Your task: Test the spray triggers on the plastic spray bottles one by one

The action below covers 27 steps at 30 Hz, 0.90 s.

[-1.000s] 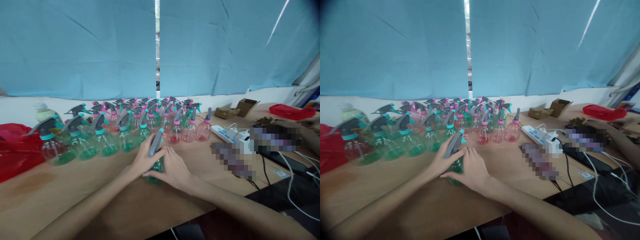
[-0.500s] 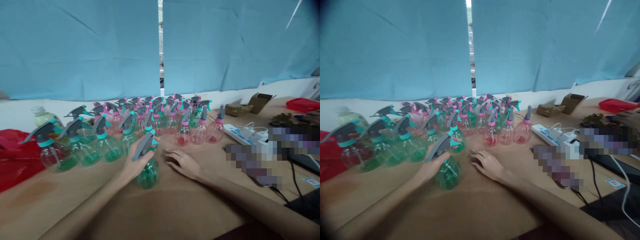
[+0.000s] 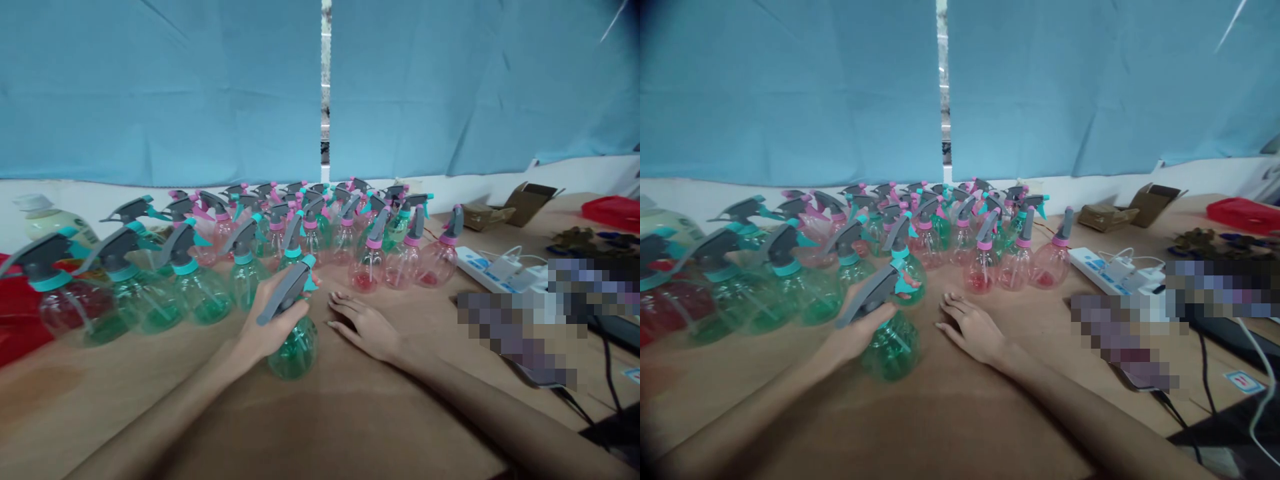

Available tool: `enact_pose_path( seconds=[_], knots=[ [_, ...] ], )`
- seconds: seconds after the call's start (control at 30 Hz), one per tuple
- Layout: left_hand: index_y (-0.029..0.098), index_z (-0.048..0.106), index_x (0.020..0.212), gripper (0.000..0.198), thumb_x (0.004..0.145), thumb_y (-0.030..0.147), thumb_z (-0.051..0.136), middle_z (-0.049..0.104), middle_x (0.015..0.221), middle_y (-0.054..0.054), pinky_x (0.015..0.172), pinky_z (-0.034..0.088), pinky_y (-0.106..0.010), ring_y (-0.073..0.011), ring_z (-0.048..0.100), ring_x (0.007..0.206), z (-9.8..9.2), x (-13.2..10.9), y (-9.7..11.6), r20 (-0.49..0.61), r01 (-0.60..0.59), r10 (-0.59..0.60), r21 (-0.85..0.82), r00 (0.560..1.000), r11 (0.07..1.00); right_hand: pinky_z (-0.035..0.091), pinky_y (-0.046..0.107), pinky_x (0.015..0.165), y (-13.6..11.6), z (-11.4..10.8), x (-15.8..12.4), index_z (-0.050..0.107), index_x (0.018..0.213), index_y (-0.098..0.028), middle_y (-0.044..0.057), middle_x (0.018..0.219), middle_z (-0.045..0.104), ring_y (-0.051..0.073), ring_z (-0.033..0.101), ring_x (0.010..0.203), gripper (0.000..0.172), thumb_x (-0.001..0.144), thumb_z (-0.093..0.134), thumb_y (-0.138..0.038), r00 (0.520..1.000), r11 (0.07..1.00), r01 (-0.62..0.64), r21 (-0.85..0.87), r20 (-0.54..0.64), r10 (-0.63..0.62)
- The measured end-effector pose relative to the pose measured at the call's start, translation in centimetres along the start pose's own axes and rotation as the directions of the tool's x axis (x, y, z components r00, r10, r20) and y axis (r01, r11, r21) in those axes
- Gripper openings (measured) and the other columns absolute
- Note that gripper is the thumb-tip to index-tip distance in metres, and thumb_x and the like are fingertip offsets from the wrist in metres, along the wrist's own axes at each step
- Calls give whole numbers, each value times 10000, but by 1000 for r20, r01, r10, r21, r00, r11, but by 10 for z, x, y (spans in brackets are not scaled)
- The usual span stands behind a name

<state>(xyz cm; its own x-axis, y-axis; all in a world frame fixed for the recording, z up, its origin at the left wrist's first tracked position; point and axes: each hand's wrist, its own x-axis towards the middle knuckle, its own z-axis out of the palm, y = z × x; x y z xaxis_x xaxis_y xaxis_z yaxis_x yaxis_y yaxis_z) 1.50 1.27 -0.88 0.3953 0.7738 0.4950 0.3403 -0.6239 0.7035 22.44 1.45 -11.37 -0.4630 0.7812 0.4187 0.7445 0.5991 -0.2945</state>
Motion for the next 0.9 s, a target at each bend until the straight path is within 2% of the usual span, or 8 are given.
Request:
enact_pose_path(
  seconds=[0.2,0.33,0.53,0.63,0.73,0.9],
  knots=[
    [210,587,827,180,692,165,478,521,643,27,530,357,-262,-122,441,554,0,0,-1,-4,-3,3,26,1000,1000,346,424,1064,0,1,0,486,1291,-141,111,1344,485,221,413,1271,468,915,403,-408,1000,1000,-4,0,-3,4],
    [196,552,772,95,708,182,482,535,700,13,600,399,-274,-138,500,643,0,-1,-2,8,15,-15,-5,1000,1000,340,407,1070,0,0,0,497,1278,-116,122,1336,492,218,415,1270,471,916,402,-402,1000,1000,-1,-8,3,1],
    [234,615,930,276,699,167,480,584,745,12,592,430,-275,-145,518,645,0,-1,2,-20,-2,2,31,1000,1000,338,405,1071,0,-1,-1,508,1268,-121,124,1329,500,217,414,1270,461,915,408,-399,1000,1000,1,0,-4,-1],
    [250,614,1029,360,709,154,480,622,817,1,614,454,-272,-160,571,723,0,0,4,-8,27,-27,22,1000,999,346,420,1063,1,-1,-1,510,1268,-143,115,1329,502,218,419,1267,450,915,406,-402,1000,1000,2,19,-10,-2],
    [239,593,1086,371,734,165,500,631,833,-5,657,469,-264,-166,613,787,1,-1,3,12,78,-77,-26,997,997,346,424,1063,2,-1,-1,499,1280,-158,105,1335,498,215,416,1269,453,913,410,-408,1000,999,-4,39,-10,4],
    [216,576,1103,350,761,225,507,603,736,4,626,473,-260,-157,604,703,3,-4,1,26,103,-102,-42,994,994,324,416,1077,3,-2,-1,490,1287,-149,105,1354,477,211,396,1283,468,910,416,-415,1000,998,-19,60,16,18]
  ],
)
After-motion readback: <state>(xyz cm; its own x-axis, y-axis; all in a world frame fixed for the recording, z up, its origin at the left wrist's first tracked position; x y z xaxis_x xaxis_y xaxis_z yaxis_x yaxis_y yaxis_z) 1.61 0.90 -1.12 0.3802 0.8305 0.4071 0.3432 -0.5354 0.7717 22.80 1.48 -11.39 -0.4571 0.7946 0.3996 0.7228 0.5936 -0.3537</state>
